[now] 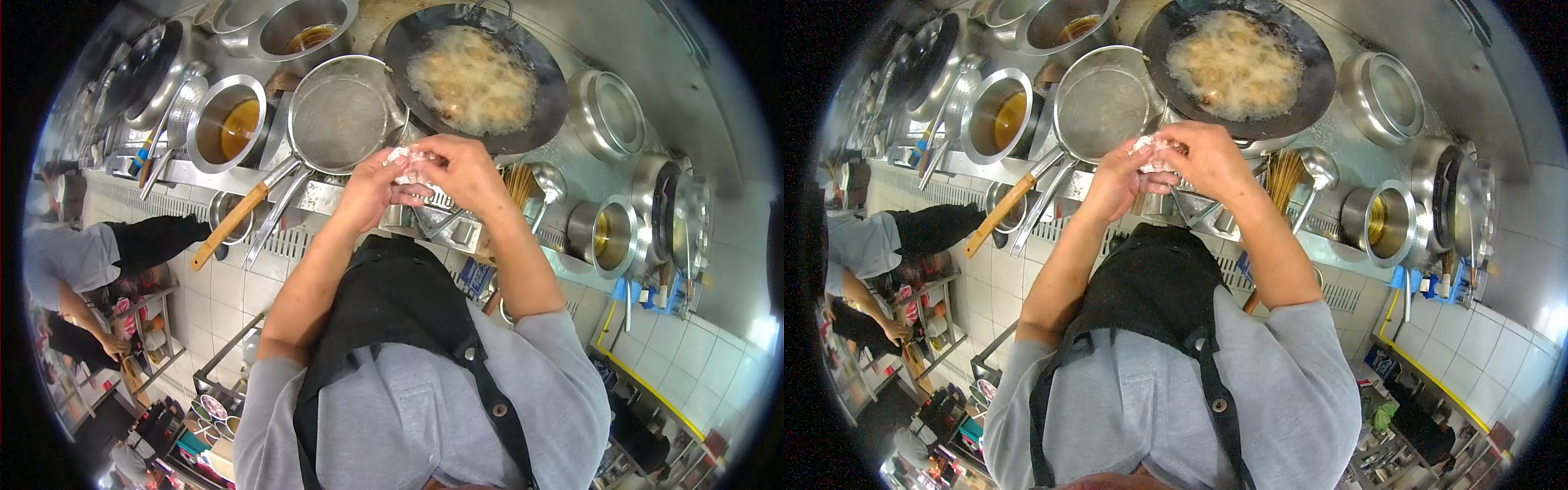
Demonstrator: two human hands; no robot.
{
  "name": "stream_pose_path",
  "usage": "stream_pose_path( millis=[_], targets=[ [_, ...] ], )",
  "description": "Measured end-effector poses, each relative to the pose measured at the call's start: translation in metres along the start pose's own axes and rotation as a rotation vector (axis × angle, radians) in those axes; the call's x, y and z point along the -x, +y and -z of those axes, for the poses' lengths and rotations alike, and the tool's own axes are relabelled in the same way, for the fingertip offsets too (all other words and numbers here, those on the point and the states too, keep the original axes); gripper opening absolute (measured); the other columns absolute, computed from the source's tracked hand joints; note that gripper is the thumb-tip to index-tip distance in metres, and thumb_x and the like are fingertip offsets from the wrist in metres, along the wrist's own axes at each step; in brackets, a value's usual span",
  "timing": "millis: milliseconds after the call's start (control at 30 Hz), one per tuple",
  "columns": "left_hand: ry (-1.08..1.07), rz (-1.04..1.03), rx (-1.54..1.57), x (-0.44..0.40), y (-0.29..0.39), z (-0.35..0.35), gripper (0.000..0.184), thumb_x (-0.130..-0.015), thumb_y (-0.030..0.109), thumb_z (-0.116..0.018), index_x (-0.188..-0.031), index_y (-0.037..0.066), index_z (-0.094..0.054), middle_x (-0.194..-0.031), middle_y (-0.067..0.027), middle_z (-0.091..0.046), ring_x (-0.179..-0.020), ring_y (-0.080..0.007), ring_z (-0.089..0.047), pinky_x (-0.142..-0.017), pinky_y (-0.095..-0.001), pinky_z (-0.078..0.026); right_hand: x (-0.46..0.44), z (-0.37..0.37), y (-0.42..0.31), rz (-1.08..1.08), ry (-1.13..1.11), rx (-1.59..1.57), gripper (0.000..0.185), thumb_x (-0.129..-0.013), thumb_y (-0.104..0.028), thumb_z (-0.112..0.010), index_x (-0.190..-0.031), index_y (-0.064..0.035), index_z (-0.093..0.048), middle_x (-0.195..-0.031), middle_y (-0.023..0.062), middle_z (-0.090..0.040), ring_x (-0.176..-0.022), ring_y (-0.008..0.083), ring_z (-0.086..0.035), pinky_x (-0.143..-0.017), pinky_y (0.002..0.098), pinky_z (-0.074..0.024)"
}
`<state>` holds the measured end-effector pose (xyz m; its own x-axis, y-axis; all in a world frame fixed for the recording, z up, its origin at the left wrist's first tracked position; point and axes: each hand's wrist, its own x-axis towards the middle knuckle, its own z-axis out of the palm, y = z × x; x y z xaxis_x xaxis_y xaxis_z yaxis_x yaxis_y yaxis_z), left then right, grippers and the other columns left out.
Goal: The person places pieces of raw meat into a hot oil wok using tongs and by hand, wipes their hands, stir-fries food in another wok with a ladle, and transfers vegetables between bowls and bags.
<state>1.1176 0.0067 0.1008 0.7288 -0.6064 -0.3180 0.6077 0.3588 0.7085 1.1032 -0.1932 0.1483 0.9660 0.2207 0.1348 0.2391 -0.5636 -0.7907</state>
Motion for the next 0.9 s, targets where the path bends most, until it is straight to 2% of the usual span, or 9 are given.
stream_pose_path(
  millis=[33, 200, 333, 433, 633, 667, 733, 833, 900],
  targets=[
    [0.042, 0.001, -0.043, -0.003, -0.002, -0.003, 0.037, -0.106, 0.026, -0.055, -0.131, -0.001, -0.054, -0.113, -0.0159, -0.07, -0.085, -0.0259, -0.074, -0.071, -0.0352, -0.063, 0.002, 0.004, 0.005, -0.064, -0.001, -0.066, 0.033, -0.087, -0.01, -0.073, -0.119, -0.0019, -0.069, -0.095, 0.0117, -0.074, -0.084, 0.0174, -0.071, -0.075, 0.0333, -0.0559],
    [0.019, -0.082, -0.07, -0.01, -0.004, -0.015, 0.026, -0.106, 0.021, -0.054, -0.125, 0.002, -0.055, -0.113, -0.014, -0.07, -0.091, -0.0244, -0.074, -0.071, -0.0334, -0.063, 0.015, 0.011, 0.032, -0.277, 0.076, -0.659, 0.022, -0.091, 0.0, -0.068, -0.113, 0.0031, -0.069, -0.091, 0.0086, -0.073, -0.075, 0.0123, -0.07, -0.068, 0.0268, -0.0569],
    [0.106, -0.136, -0.005, -0.014, -0.002, -0.03, 0.023, -0.105, 0.019, -0.057, -0.122, 0.004, -0.056, -0.115, -0.012, -0.069, -0.096, -0.022, -0.072, -0.075, -0.0352, -0.063, 0.02, 0.024, 0.029, -0.286, 0.159, -0.689, 0.02, -0.094, 0.003, -0.066, -0.114, 0.0046, -0.067, -0.099, 0.0111, -0.072, -0.083, 0.0153, -0.07, -0.07, 0.0287, -0.0591],
    [0.111, -0.19, 0.037, -0.016, -0.004, -0.028, 0.021, -0.104, 0.019, -0.061, -0.119, 0.005, -0.057, -0.113, -0.0103, -0.069, -0.1, -0.022, -0.071, -0.08, -0.0377, -0.062, 0.018, 0.035, 0.039, -0.25, 0.23, -0.866, 0.02, -0.095, 0.002, -0.064, -0.115, 0.0056, -0.067, -0.095, 0.0111, -0.073, -0.082, 0.0152, -0.071, -0.068, 0.0283, -0.0588],
    [0.067, -0.178, -0.079, -0.021, -0.007, -0.024, 0.028, -0.102, 0.023, -0.064, -0.123, 0.007, -0.056, -0.117, -0.0093, -0.069, -0.106, -0.0232, -0.07, -0.088, -0.0397, -0.056, 0.011, 0.07, 0.077, -0.312, 0.167, -0.881, 0.02, -0.098, -0.01, -0.066, -0.113, 0.0039, -0.068, -0.1, 0.0137, -0.073, -0.088, 0.0201, -0.07, -0.075, 0.0339, -0.0587],
    [0.073, -0.176, -0.107, -0.02, -0.006, -0.025, 0.028, -0.102, 0.023, -0.064, -0.124, 0.006, -0.056, -0.117, -0.0095, -0.069, -0.106, -0.0234, -0.07, -0.088, -0.0396, -0.056, 0.008, 0.082, 0.096, -0.4, 0.194, -0.71, 0.022, -0.096, -0.012, -0.066, -0.111, 0.0044, -0.068, -0.099, 0.0124, -0.073, -0.087, 0.0178, -0.07, -0.073, 0.0318, -0.0575],
    [0.09, -0.169, -0.165, -0.016, -0.003, -0.028, 0.029, -0.102, 0.023, -0.064, -0.124, 0.006, -0.057, -0.117, -0.0098, -0.07, -0.105, -0.0237, -0.07, -0.087, -0.0394, -0.057, -0.006, 0.097, 0.129, -0.42, 0.244, 0.001, 0.023, -0.092, -0.012, -0.065, -0.111, 0.0006, -0.07, -0.102, 0.012, -0.074, -0.09, 0.0242, -0.072, -0.079, 0.035, -0.057],
    [0.071, -0.167, -0.184, -0.02, -0.007, -0.025, 0.027, -0.102, 0.021, -0.063, -0.124, 0.006, -0.058, -0.116, -0.0103, -0.07, -0.104, -0.0239, -0.07, -0.087, -0.0392, -0.057, -0.021, 0.11, 0.175, -0.39, 0.193, 0.52, 0.032, -0.087, -0.01, -0.065, -0.118, -0.0059, -0.071, -0.11, 0.0141, -0.074, -0.098, 0.0331, -0.071, -0.088, 0.0378, -0.0553],
    [0.042, -0.191, -0.138, -0.02, -0.006, -0.029, 0.028, -0.102, 0.02, -0.062, -0.125, 0.004, -0.059, -0.115, -0.0105, -0.07, -0.103, -0.0238, -0.07, -0.087, -0.0389, -0.058, -0.029, 0.12, 0.183, -0.362, 0.273, 0.569, 0.039, -0.085, -0.01, -0.065, -0.124, -0.0106, -0.07, -0.117, 0.0156, -0.072, -0.106, 0.0377, -0.068, -0.095, 0.0379, -0.0525]
  ],
)
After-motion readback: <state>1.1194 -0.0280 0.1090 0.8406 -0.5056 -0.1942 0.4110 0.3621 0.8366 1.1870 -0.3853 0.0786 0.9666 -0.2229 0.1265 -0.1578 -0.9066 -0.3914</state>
